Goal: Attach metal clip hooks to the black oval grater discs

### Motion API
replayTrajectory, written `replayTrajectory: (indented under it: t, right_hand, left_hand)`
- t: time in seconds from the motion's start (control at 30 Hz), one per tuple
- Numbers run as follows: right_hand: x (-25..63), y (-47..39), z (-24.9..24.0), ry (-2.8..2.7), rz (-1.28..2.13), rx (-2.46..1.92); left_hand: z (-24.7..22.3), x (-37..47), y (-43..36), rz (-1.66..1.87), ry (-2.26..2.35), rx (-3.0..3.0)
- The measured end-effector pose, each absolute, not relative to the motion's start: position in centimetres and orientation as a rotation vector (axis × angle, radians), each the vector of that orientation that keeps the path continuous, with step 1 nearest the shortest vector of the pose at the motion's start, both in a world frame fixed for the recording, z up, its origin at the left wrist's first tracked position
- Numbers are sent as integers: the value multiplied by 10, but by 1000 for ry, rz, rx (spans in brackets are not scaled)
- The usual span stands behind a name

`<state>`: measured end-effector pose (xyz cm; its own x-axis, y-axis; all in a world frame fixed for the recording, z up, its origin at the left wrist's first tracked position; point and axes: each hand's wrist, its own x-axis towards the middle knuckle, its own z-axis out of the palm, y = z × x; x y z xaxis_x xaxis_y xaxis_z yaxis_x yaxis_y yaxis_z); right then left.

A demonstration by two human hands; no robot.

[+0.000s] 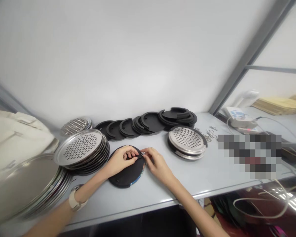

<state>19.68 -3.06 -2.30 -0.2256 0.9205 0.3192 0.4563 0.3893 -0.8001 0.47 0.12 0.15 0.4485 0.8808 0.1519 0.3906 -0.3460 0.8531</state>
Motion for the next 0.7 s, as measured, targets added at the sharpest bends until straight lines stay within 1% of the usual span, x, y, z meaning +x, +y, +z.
replayTrajectory:
  t: [0.17, 0.43, 0.7]
  right_hand:
    - [196, -29, -23, -1817, 733, -1226]
    - [197, -28, -28, -1742, 870, -1247]
    - [196, -28, -27, -1731, 948, -1256]
  left_hand:
    - [-3, 2, -1, 798, 1063, 2012]
    - [-2, 2, 2, 775, 1068, 1824]
    - [-4, 1, 3, 788, 1058, 1863]
